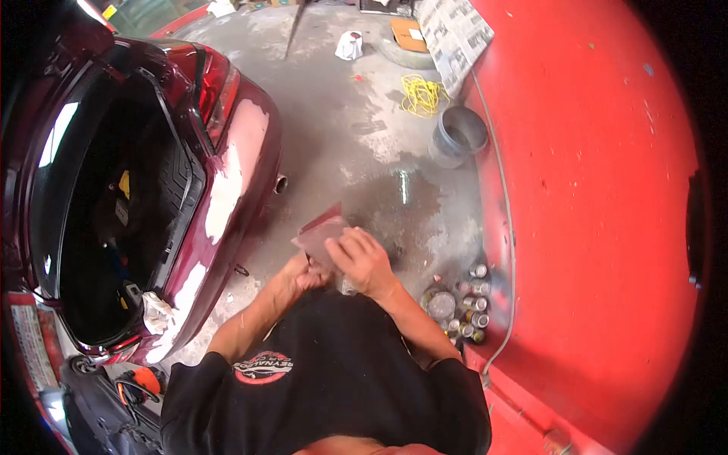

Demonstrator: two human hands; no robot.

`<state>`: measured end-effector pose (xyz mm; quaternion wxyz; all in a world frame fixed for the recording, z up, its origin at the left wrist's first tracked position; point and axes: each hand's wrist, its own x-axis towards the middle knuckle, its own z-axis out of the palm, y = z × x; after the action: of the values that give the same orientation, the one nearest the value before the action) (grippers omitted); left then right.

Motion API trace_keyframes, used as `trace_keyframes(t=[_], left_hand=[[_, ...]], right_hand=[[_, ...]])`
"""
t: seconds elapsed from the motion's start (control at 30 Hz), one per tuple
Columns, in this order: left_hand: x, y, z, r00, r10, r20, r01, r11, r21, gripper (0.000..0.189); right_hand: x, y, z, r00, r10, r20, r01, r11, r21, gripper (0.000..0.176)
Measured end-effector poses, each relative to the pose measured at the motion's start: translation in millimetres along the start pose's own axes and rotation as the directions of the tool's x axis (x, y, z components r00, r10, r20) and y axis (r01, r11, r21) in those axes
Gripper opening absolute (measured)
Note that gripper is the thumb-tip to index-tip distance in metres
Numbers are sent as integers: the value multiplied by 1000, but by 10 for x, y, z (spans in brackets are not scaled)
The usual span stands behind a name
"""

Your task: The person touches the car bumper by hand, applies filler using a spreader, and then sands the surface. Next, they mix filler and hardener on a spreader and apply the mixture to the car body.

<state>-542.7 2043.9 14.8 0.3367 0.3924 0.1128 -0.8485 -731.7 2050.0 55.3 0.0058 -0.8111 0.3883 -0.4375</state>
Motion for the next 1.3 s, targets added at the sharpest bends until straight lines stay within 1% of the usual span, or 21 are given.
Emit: trace_keyframes(t=[0.03,0.07,0.1,0.13,0.2,0.27,0.3,0.4,0.5,0.53,0.67,0.73,0.77,0.83,0.93,1.0,1.1,1.17,1.2,1.23,1.3], left_hand=[[254,77,-455,809,-343,477,425,903,-71,23],[30,28,-301,938,-210,276,154,965,210,21],[-229,-7,-73,992,12,122,-73,857,511,20],[-284,-44,18,965,260,21,-235,836,496,18],[-288,-91,145,713,672,-199,-507,691,515,16],[-299,124,94,350,937,-1,-665,249,704,21],[-270,248,136,140,981,135,-669,-7,743,24],[-324,411,494,-12,973,229,-714,-169,680,35],[-13,756,631,103,993,-64,-914,120,387,38],[129,881,721,212,935,-285,-909,296,293,36],[762,1512,1180,511,859,43,-735,410,539,41],[1532,1789,1396,575,776,260,-816,520,252,44],[1579,1991,1690,597,692,406,-800,552,235,44],[1881,2417,2240,280,691,666,-935,352,28,48],[1836,2908,2789,61,766,640,-956,228,-183,60],[2053,2990,2872,84,776,625,-979,182,-95,66],[2371,3154,2930,216,744,633,-970,240,49,74],[2658,3512,3055,303,710,635,-939,336,73,74],[2634,3786,3214,211,712,670,-976,193,101,71],[2754,3949,3339,194,713,674,-981,161,112,71],[2974,4209,3589,158,724,671,-987,95,130,69]], right_hand=[[-21,156,69,999,35,14,-35,999,-8,31],[-106,407,113,965,257,57,-257,966,-3,26],[-169,670,97,880,466,98,-467,884,-12,21],[-160,833,28,837,547,28,-547,837,-4,18],[-82,1018,-40,780,625,-29,-625,781,12,16],[64,1113,-94,780,626,-6,-626,780,10,16],[113,1204,-38,770,639,8,-639,769,28,15],[318,1480,158,745,667,25,-666,741,81,15],[699,1749,260,715,699,9,-694,708,130,16],[853,1852,283,706,708,17,-702,698,138,17],[1671,2005,402,825,550,132,-565,812,147,25],[2169,2033,561,908,371,196,-410,884,227,28],[2331,2032,650,931,292,218,-344,902,260,29],[2583,2097,832,967,221,125,-245,939,240,35],[2924,2264,919,993,69,92,-86,977,196,37],[3040,2488,1072,996,34,81,-47,984,169,34],[3486,3088,1325,920,388,55,-387,878,281,33],[3631,3346,1457,966,257,19,-253,929,271,31],[3623,3420,1523,984,177,19,-176,945,277,31],[3654,3511,1587,995,98,24,-100,954,284,30],[3942,3884,1717,979,200,27,-198,926,322,30]])
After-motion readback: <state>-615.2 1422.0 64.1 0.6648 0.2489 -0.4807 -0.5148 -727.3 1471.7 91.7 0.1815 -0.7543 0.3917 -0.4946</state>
